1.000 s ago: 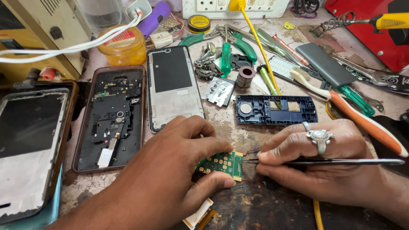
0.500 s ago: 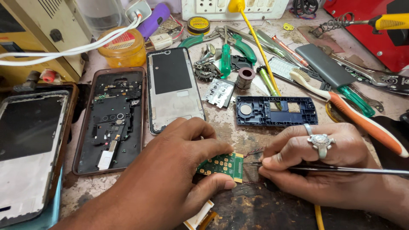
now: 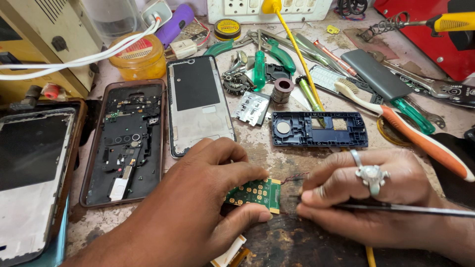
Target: The person works at a cluttered repair bench on a disassembled feature phone, handling a small flex-cable battery connector and a green keypad circuit board. They peel and position the flex connector by hand, use tweezers to align and work on the board's contacts, and near the end bring a soldering iron to the board to solder the connector.
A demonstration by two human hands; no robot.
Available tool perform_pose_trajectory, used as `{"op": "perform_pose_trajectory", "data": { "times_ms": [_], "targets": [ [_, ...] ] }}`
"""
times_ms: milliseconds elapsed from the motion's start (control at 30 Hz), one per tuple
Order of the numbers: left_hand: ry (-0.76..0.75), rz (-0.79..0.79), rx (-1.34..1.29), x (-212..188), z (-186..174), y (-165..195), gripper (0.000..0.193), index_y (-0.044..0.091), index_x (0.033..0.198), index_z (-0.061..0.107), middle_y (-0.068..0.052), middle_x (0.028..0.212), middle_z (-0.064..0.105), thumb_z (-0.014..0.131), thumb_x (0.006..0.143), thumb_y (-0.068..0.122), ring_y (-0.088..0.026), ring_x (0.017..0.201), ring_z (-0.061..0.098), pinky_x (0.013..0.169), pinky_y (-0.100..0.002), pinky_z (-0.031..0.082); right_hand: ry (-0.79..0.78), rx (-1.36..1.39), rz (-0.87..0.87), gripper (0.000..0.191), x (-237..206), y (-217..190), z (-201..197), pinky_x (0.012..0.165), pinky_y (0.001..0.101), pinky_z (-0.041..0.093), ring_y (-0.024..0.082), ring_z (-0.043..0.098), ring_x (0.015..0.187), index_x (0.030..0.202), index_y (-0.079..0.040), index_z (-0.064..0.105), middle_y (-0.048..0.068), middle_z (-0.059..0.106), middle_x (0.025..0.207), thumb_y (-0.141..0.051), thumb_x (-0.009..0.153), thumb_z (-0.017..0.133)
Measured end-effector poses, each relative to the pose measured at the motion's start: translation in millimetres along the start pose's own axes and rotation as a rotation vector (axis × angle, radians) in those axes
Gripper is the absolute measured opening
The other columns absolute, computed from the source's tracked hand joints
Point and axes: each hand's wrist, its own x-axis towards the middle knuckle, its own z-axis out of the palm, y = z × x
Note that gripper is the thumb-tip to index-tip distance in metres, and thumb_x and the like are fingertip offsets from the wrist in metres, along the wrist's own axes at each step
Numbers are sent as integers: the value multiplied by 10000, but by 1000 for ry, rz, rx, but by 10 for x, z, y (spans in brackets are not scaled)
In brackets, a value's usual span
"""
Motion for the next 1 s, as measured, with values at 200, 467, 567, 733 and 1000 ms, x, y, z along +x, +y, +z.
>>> {"op": "perform_pose_trajectory", "data": {
  "times_ms": [200, 467, 567, 733, 1000],
  "targets": [
    [-19, -30, -10, -4, 5, 0, 483, 80, 1202, 740, -147, 1191, 638, 805, 856, 411, -337, 1137, 622, 950, -418, 482, -6, 14, 12, 214, 11, -23, 8, 591, 195, 595, 76, 779, 726, 803, -143, 675, -4, 772, 891, -178, 798, 886],
    [-4, -26, -30, 6, 9, 14, 477, 82, 1207, 731, -140, 1197, 638, 815, 846, 383, -333, 1143, 620, 952, -416, 483, 19, -6, 25, 219, -30, -22, 13, 604, 187, 610, 81, 756, 751, 811, -153, 675, -1, 766, 901, -187, 792, 891],
    [19, 6, -39, 6, -4, 26, 473, 79, 1200, 723, -139, 1200, 638, 832, 824, 345, -334, 1150, 618, 950, -415, 484, 62, -37, 64, 233, -46, -21, 10, 622, 201, 590, 88, 740, 763, 838, -148, 660, -1, 768, 914, -184, 788, 885],
    [31, 36, -65, 23, -20, 42, 472, 77, 1194, 714, -142, 1194, 636, 847, 795, 292, -334, 1152, 617, 957, -414, 482, 75, -72, 53, 243, -43, -55, -20, 680, 209, 623, 90, 765, 828, 902, -158, 689, 5, 763, 953, -194, 768, 888],
    [4, -19, -102, 38, -21, 49, 485, 95, 1194, 719, -117, 1174, 652, 860, 770, 284, -306, 1096, 664, 909, -389, 521, 32, -3, 53, 281, 5, -82, -35, 755, 235, 588, 123, 728, 941, 974, -165, 708, -16, 760, 985, -197, 759, 887]
  ]
}}
